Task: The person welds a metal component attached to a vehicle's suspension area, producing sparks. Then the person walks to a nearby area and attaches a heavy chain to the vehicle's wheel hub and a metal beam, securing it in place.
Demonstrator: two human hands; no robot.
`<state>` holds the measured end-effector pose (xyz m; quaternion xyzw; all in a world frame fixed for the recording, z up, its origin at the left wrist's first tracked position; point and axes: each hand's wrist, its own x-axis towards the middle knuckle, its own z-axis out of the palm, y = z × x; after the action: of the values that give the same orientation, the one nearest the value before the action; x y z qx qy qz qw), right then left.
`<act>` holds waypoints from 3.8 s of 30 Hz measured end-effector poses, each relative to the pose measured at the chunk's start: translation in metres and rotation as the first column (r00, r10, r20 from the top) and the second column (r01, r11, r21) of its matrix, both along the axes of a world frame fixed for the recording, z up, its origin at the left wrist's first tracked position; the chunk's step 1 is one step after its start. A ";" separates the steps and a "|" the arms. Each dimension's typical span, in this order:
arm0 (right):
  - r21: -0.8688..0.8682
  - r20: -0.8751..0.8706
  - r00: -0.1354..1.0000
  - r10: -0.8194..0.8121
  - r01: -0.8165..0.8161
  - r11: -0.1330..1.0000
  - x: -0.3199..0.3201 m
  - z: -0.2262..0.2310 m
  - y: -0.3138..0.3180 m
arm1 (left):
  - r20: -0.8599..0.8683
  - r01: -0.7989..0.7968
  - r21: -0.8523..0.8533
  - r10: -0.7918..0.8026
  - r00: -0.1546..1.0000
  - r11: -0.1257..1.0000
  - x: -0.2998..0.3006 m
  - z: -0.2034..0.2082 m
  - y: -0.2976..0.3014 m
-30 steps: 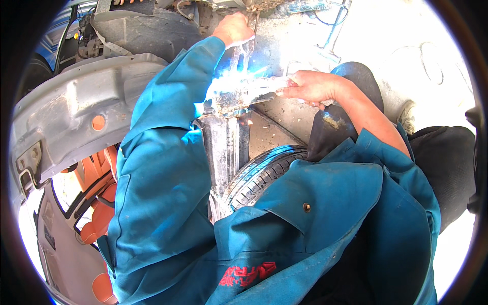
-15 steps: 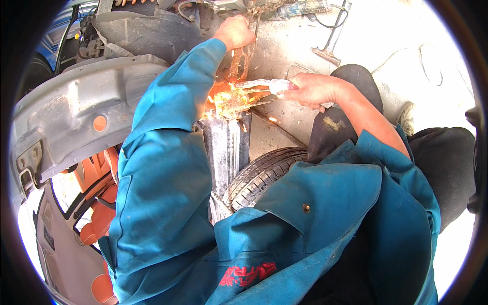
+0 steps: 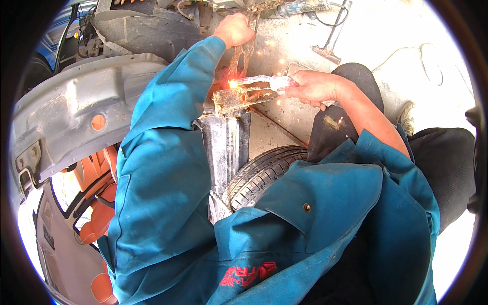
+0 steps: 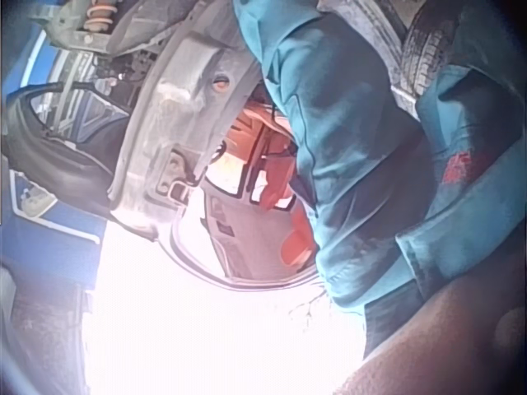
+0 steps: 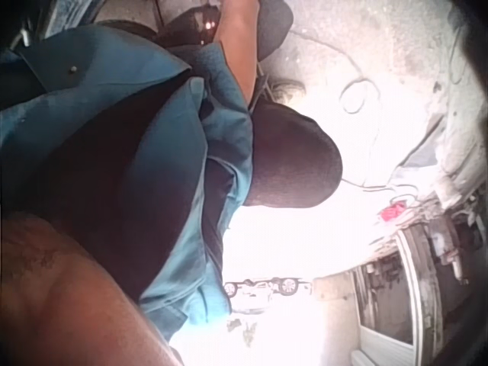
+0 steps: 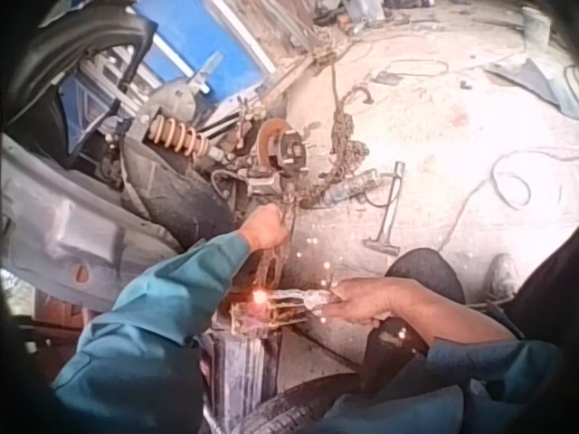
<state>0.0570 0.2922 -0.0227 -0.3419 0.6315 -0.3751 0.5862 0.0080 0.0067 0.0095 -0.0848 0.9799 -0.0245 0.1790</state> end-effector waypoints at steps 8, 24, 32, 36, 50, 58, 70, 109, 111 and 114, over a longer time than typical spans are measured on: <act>0.004 -0.042 0.999 -0.023 0.023 1.000 0.000 0.005 0.001 | -0.013 0.019 -0.014 -0.019 1.000 1.000 -0.001 0.000 0.001; 0.004 -0.049 0.999 -0.020 0.020 1.000 0.000 0.005 0.000 | 0.005 -0.007 -0.010 0.007 1.000 1.000 -0.001 -0.001 0.000; 0.030 -0.026 1.000 -0.008 0.008 1.000 0.001 -0.003 -0.001 | -0.017 0.022 -0.016 -0.022 1.000 1.000 0.001 -0.001 0.000; 0.033 -0.038 0.999 0.018 -0.017 0.999 0.000 -0.006 -0.002 | -0.007 -0.014 -0.007 0.014 1.000 1.000 0.003 0.002 0.002; 0.028 0.008 1.000 -0.003 0.003 1.000 0.001 -0.004 -0.002 | 0.009 0.017 -0.011 -0.017 1.000 1.000 -0.001 -0.001 0.000; 0.006 -0.080 0.997 -0.023 0.023 1.000 0.001 0.005 -0.001 | 0.004 -0.001 0.005 0.001 1.000 1.000 0.000 0.004 0.004; 0.005 -0.066 0.998 -0.013 0.013 1.000 0.000 0.003 -0.002 | 0.017 -0.002 0.004 0.002 1.000 1.000 -0.002 0.001 0.001; 0.039 -0.080 0.997 -0.018 0.021 0.999 -0.001 0.003 0.001 | 0.014 -0.006 0.000 0.006 1.000 1.000 -0.001 0.001 0.001; 0.032 -0.075 0.997 -0.019 0.022 0.999 -0.001 0.003 0.001 | 0.010 -0.014 0.005 0.014 1.000 1.000 0.000 0.002 0.002; 0.022 -0.090 0.996 -0.019 0.021 1.000 0.000 0.002 0.000 | 0.002 -0.016 0.000 0.016 1.000 1.000 0.000 0.002 0.003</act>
<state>0.0569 0.2920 -0.0207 -0.3451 0.6649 -0.3579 0.5575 0.0078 0.0095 0.0118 -0.0924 0.9790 -0.0230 0.1802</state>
